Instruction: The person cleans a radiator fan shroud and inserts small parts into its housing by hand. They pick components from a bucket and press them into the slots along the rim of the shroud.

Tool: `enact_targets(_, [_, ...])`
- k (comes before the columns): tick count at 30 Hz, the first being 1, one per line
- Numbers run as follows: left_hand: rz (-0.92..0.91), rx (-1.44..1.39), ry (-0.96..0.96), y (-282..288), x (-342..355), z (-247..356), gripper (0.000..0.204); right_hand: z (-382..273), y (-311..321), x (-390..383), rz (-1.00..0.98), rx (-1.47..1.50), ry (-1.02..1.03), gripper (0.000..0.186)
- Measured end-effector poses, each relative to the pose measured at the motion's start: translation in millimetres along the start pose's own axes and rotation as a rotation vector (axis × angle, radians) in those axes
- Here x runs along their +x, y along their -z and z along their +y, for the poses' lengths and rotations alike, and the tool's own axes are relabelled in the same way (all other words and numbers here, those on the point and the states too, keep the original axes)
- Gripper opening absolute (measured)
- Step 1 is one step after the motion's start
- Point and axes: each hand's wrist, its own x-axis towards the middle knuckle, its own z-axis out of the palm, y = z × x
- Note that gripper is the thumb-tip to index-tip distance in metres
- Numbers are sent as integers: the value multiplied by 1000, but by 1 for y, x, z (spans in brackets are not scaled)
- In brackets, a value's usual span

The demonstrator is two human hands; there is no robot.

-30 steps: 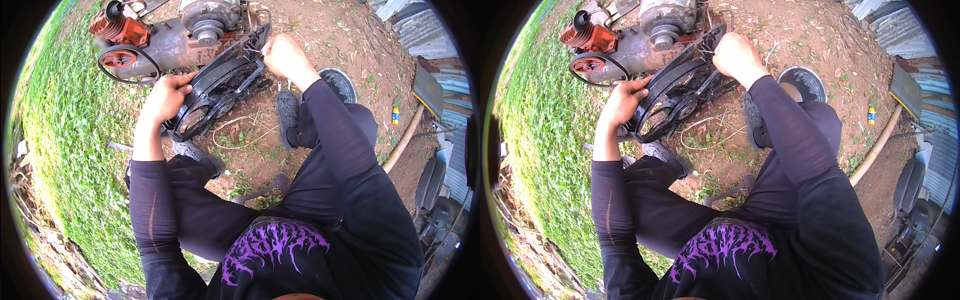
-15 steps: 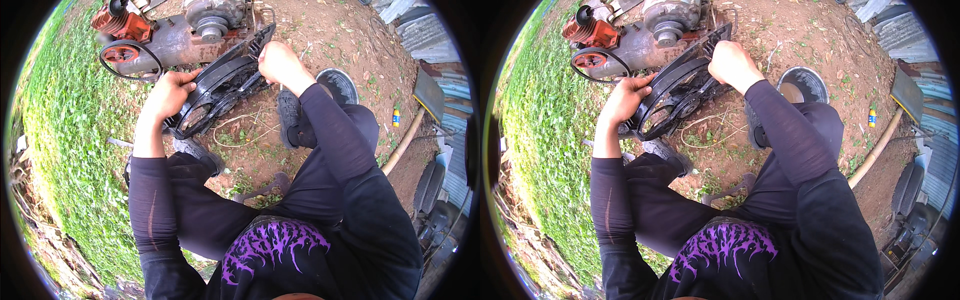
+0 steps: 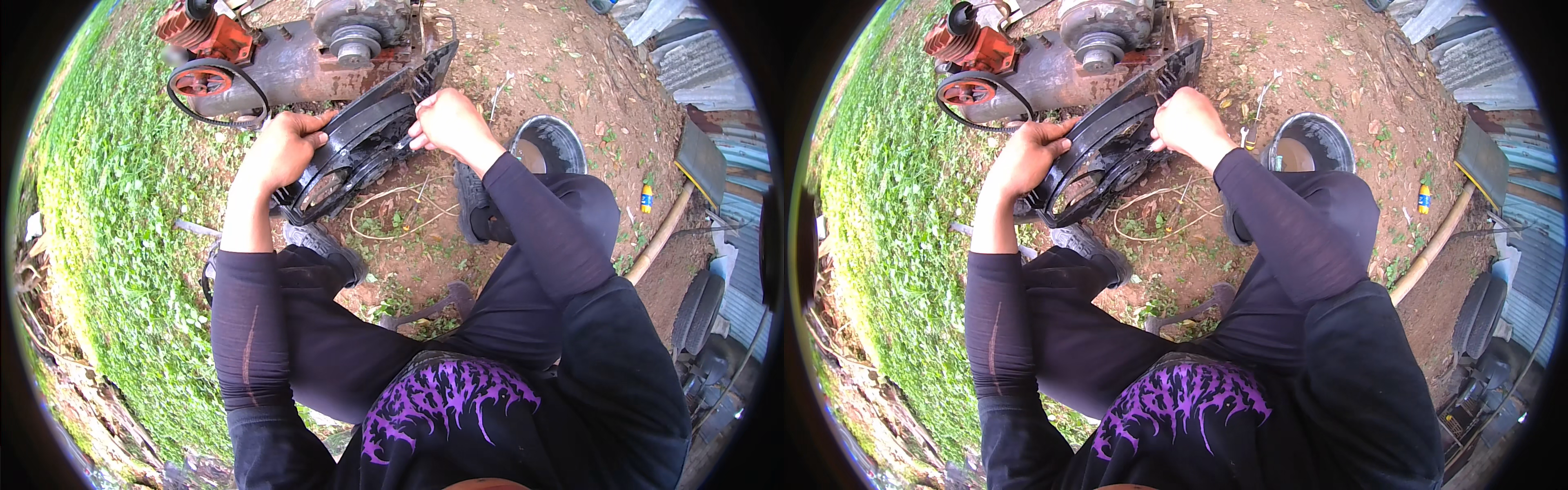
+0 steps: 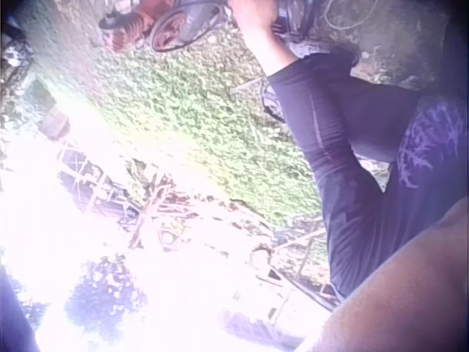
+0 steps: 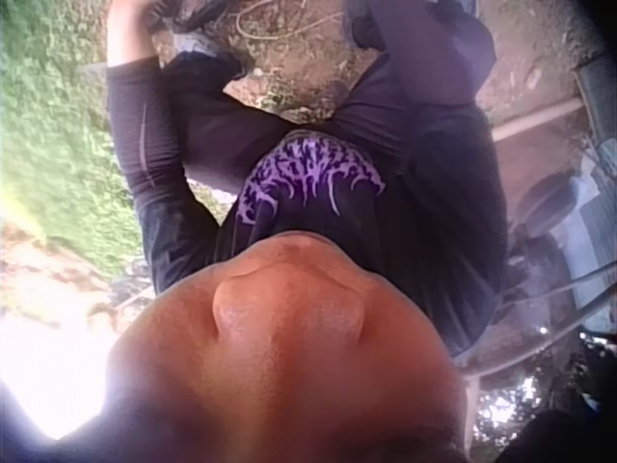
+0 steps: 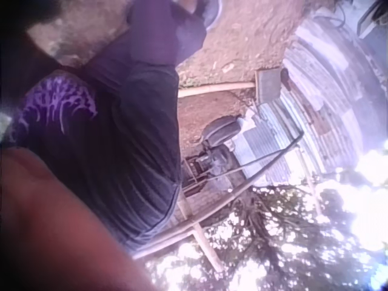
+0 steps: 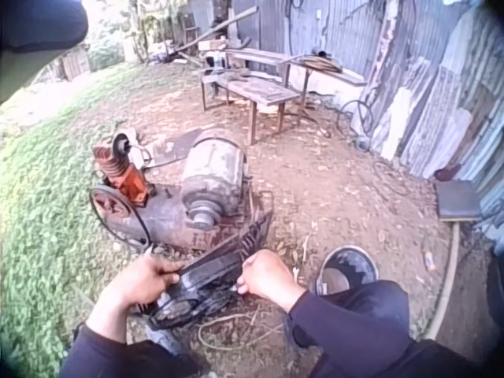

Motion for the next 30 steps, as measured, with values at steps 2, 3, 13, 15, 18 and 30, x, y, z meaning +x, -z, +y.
enact_targets(2, [-31,-1,-16,2,-1,2,41,1,-5,0,-9,147,-34,25])
enact_targets(3, [-37,1,-10,2,-2,3,41,2,-6,0,-13,220,-50,25])
enact_targets(13, [-61,-2,23,2,-4,8,41,-7,-11,-7,-26,517,-81,27])
enact_targets(15, [-71,8,20,2,-2,10,41,-8,-17,-5,26,532,-17,26])
enact_targets(18, [-36,17,7,1,-4,4,41,-17,-25,-13,120,493,116,26])
enact_targets(30, [35,-8,12,-1,-2,-1,38,-22,-11,-14,94,533,109,29])
